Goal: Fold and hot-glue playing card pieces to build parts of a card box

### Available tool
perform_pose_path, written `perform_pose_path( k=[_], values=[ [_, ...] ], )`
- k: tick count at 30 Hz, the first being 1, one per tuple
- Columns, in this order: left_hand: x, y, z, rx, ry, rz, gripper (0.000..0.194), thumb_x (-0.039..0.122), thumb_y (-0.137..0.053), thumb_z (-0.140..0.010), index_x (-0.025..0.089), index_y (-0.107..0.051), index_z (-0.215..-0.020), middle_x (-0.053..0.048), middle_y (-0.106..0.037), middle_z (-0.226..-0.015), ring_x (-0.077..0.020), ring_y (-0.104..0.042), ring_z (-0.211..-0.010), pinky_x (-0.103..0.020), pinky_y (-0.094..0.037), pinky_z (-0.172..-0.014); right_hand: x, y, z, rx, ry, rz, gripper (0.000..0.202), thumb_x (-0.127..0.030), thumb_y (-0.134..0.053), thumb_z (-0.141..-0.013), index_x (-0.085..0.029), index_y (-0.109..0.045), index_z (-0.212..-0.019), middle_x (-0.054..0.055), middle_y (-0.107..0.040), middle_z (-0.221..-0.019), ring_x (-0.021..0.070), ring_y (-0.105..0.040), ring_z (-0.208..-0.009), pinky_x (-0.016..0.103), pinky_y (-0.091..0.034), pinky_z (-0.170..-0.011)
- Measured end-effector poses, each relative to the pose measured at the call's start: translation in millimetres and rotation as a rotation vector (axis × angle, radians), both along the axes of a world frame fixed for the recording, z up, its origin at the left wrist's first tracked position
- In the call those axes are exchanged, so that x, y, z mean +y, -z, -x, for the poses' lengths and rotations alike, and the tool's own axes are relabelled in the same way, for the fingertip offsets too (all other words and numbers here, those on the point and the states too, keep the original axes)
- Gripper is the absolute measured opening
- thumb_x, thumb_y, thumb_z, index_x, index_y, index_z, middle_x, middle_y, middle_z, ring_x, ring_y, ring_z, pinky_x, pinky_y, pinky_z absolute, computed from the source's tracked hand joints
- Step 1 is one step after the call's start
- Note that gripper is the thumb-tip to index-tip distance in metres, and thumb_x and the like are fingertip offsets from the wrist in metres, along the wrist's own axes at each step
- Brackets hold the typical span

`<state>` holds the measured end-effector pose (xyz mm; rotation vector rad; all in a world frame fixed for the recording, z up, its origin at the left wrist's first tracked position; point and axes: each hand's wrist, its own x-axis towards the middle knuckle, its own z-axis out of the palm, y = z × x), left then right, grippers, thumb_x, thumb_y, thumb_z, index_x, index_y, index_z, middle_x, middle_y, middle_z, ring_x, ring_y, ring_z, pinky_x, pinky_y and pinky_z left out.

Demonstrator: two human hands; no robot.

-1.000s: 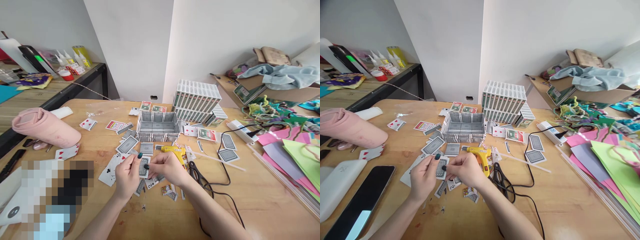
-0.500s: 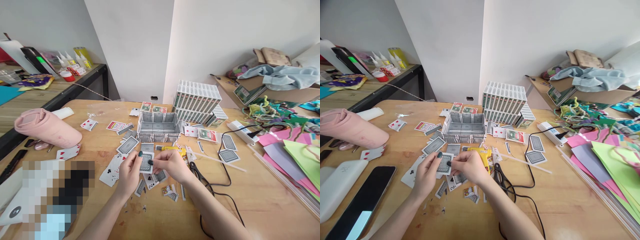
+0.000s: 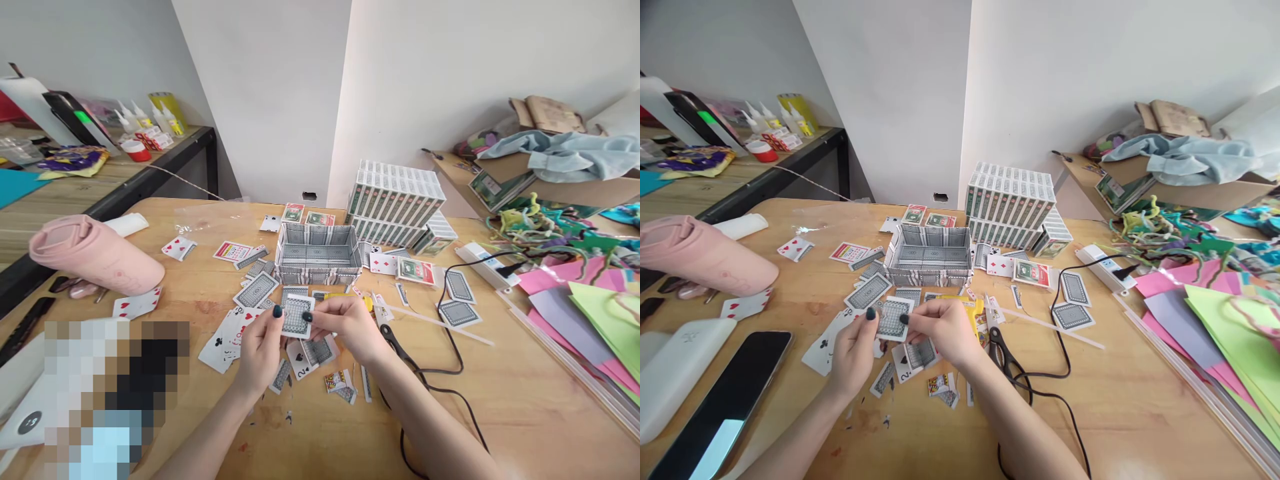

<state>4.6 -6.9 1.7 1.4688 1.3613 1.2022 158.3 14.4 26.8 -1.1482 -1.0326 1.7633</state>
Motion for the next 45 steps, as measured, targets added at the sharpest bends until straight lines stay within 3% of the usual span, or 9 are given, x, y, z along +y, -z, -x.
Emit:
perform_pose_path(
  k=[3, 6, 11, 15, 21, 25, 30, 35, 45],
  values=[
    [-1.1, -1.7, 1.0, 0.004, 0.124, -0.042, 0.029, 0.030, -0.036, -0.091, 0.020, -0.040, -0.064, 0.004, -0.039, -0.056, -0.0102, -0.035, -0.051, -0.022, -0.031, -0.049, 3.0, 0.0, -3.8, -0.008, 0.039, -0.023, 0.030, -0.044, -0.074, -0.060, -0.014, -0.068, -0.063, 0.002, -0.065, -0.056, 0.0116, -0.060, -0.051, 0.025, -0.052, -0.058],
    [-2.5, -3.7, 3.7, 0.127, 0.156, -0.143, 0.026, 0.022, -0.037, -0.090, 0.019, -0.041, -0.065, 0.004, -0.038, -0.057, -0.0099, -0.035, -0.052, -0.023, -0.030, -0.050, 5.0, 1.7, -7.7, -0.055, 0.007, -0.088, 0.029, -0.040, -0.071, -0.065, -0.014, -0.069, -0.076, 0.004, -0.068, -0.067, 0.0134, -0.062, -0.059, 0.028, -0.053, -0.062],
    [-4.8, -5.6, 4.8, 0.333, 0.209, -0.395, 0.032, 0.010, -0.038, -0.086, 0.020, -0.027, -0.058, 0.004, -0.030, -0.056, -0.0103, -0.031, -0.052, -0.024, -0.026, -0.050, 3.4, -5.6, -17.6, -0.259, -0.027, -0.479, 0.049, -0.026, -0.066, -0.072, -0.023, -0.056, -0.120, 0.007, -0.063, -0.114, 0.0184, -0.059, -0.103, 0.033, -0.050, -0.085],
    [-8.0, -6.4, 1.9, 0.415, 0.321, -0.536, 0.032, 0.004, -0.039, -0.081, 0.020, -0.023, -0.059, 0.004, -0.028, -0.055, -0.0107, -0.028, -0.051, -0.025, -0.022, -0.048, 0.8, -17.2, -28.3, -0.440, -0.176, -0.662, 0.028, -0.021, -0.062, -0.076, -0.021, -0.066, -0.104, 0.004, -0.068, -0.100, 0.0169, -0.061, -0.095, 0.030, -0.048, -0.086],
    [-3.0, -6.0, 9.2, 0.331, 0.415, -0.588, 0.027, 0.007, -0.040, -0.080, 0.020, -0.033, -0.058, 0.003, -0.034, -0.055, -0.0112, -0.035, -0.051, -0.025, -0.029, -0.048, -2.9, -24.5, -31.6, -0.423, -0.222, -0.620, 0.011, -0.019, -0.062, -0.075, -0.018, -0.071, -0.082, 0.002, -0.069, -0.074, 0.0121, -0.062, -0.066, 0.022, -0.050, -0.064],
    [0.9, -7.6, 13.9, 0.249, 0.277, -0.510, 0.015, 0.009, -0.043, -0.083, 0.018, -0.053, -0.076, -0.003, -0.054, -0.069, -0.0147, -0.052, -0.067, -0.027, -0.041, -0.060, -7.3, -27.1, -24.1, -0.410, -0.189, -0.527, 0.016, -0.013, -0.056, -0.074, -0.015, -0.072, -0.079, 0.002, -0.069, -0.070, 0.0112, -0.061, -0.062, 0.020, -0.049, -0.061],
    [-1.1, -8.4, 12.4, 0.125, 0.145, -0.371, 0.014, 0.017, -0.045, -0.086, 0.018, -0.056, -0.079, -0.002, -0.058, -0.074, -0.0142, -0.055, -0.068, -0.026, -0.044, -0.063, -10.1, -26.1, -17.1, -0.354, -0.180, -0.396, 0.022, -0.015, -0.054, -0.072, -0.015, -0.073, -0.084, 0.002, -0.069, -0.072, 0.0120, -0.060, -0.063, 0.020, -0.047, -0.057],
    [-2.9, -8.0, 11.8, 0.092, 0.101, -0.284, 0.020, 0.025, -0.046, -0.087, 0.017, -0.059, -0.074, -0.003, -0.061, -0.070, -0.0146, -0.055, -0.065, -0.026, -0.044, -0.059, -10.2, -24.0, -16.0, -0.281, -0.179, -0.296, 0.025, -0.015, -0.054, -0.069, -0.014, -0.073, -0.085, 0.001, -0.068, -0.070, 0.0118, -0.059, -0.061, 0.020, -0.045, -0.056],
    [-5.6, -7.4, 14.5, 0.042, 0.094, -0.261, 0.019, 0.023, -0.051, -0.084, 0.018, -0.067, -0.075, -0.004, -0.065, -0.074, -0.0153, -0.059, -0.068, -0.026, -0.046, -0.063, -10.0, -20.6, -16.5, -0.239, -0.217, -0.223, 0.024, -0.014, -0.052, -0.070, -0.018, -0.072, -0.083, -0.002, -0.066, -0.063, 0.0121, -0.060, -0.059, 0.020, -0.045, -0.053]
  ],
)
